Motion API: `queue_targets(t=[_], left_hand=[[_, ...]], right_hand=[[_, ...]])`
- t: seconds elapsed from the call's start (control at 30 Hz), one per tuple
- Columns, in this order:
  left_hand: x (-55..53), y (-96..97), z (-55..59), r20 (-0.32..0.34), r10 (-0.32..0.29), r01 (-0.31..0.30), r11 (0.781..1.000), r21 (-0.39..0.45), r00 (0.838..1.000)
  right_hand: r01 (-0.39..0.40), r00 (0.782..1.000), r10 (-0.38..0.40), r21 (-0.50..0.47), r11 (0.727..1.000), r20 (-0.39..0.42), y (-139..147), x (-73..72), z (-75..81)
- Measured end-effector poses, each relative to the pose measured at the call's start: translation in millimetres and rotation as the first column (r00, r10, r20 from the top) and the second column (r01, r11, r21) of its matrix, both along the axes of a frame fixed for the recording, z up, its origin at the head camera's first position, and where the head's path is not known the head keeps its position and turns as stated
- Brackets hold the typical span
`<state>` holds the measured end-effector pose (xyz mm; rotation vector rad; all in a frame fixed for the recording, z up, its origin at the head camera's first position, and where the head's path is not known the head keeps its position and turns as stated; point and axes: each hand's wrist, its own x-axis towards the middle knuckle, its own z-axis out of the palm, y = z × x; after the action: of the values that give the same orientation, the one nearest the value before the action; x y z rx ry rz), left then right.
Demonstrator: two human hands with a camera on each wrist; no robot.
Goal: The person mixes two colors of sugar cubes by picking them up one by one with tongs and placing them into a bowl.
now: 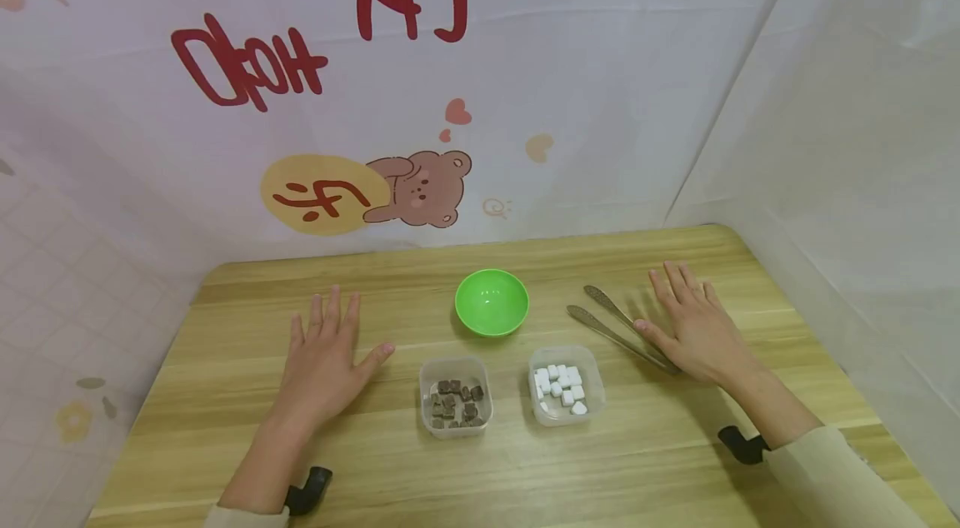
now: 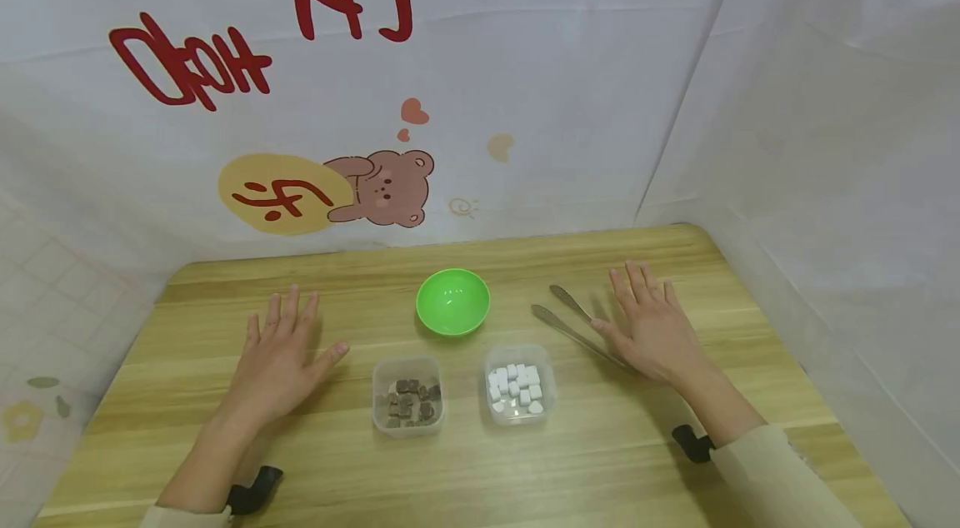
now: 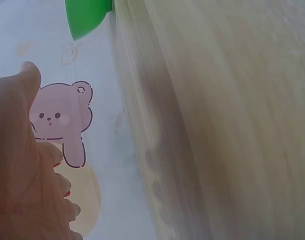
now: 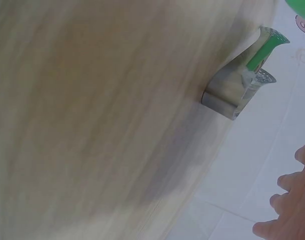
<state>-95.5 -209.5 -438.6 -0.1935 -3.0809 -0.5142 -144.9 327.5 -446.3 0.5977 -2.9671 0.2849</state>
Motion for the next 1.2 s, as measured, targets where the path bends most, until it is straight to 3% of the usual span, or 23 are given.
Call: queue_targets(t=[0.47, 1.03, 1.2], left_hand=[[1.8, 19.4, -3.3, -0.016, -0.023, 0.024, 0.999, 0.023, 1.000], [11.3, 64.6, 9.4, -0.128, -0.102, 0.110, 0.993, 0.053, 0.987], [13.1, 78.5, 13.1, -0.194, -0.141, 0.157, 0.985, 0.069, 0.971]], right_hand=[[0.012, 1.000, -0.012, -0.015, 1.000, 0.009, 0, 6.1, -0.5], [0.020, 0.998, -0.019, -0.023, 1.000, 0.055, -13, 15.4, 5.1], [0.023, 0.998, -0.021, -0.033, 0.999, 0.059, -18, 17.7, 6.6]])
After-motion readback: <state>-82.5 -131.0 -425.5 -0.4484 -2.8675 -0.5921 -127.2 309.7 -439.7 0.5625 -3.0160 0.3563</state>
